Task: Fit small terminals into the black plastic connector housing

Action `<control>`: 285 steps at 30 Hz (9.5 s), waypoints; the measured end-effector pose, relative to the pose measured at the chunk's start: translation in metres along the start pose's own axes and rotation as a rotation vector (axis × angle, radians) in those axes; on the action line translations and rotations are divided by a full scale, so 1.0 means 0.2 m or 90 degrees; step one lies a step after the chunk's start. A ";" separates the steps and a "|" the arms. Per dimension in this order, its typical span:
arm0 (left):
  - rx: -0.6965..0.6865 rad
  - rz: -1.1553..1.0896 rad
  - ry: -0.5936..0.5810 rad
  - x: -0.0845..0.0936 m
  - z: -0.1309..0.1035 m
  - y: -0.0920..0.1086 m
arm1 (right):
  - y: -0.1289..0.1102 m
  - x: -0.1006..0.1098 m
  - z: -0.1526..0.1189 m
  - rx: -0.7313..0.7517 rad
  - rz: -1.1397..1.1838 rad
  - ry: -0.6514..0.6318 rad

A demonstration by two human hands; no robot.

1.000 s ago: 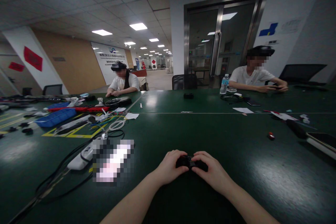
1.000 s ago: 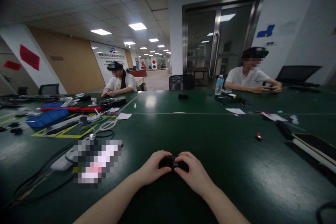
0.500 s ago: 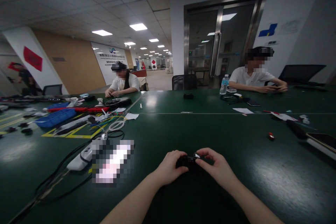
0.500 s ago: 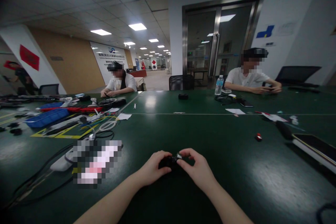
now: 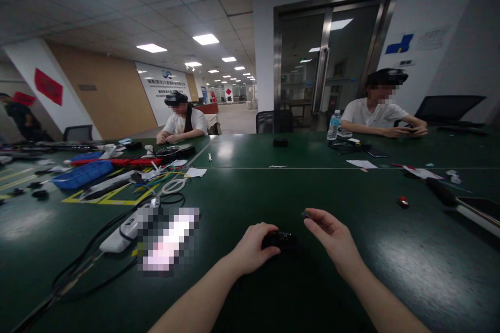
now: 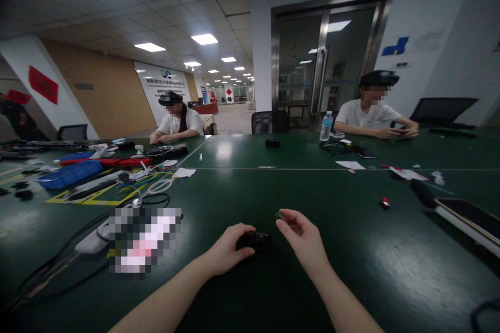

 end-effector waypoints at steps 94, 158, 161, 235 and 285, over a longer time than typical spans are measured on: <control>-0.021 0.028 0.002 -0.01 0.01 -0.02 | 0.04 -0.08 -0.05 0.023 -0.116 -0.118; -0.044 0.048 0.023 -0.03 0.02 -0.05 | 0.06 -0.11 -0.09 0.058 -0.256 -0.258; -0.040 0.050 0.016 -0.03 0.02 -0.05 | 0.06 -0.10 -0.08 0.056 -0.278 -0.279; -0.039 0.051 0.022 -0.02 0.01 -0.02 | 0.06 -0.10 -0.07 0.054 -0.342 -0.323; -0.047 0.124 0.030 -0.04 0.02 -0.03 | 0.09 -0.13 -0.06 0.103 -0.370 -0.285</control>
Point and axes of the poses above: each hand's wrist, its own z-axis towards the middle knuckle, its own x-axis out of the back of the hand, y = z × x, the point moved 1 cm from there along z, towards the middle knuckle, and after that the axes turned 6 degrees about x, right-handed, at the moved point
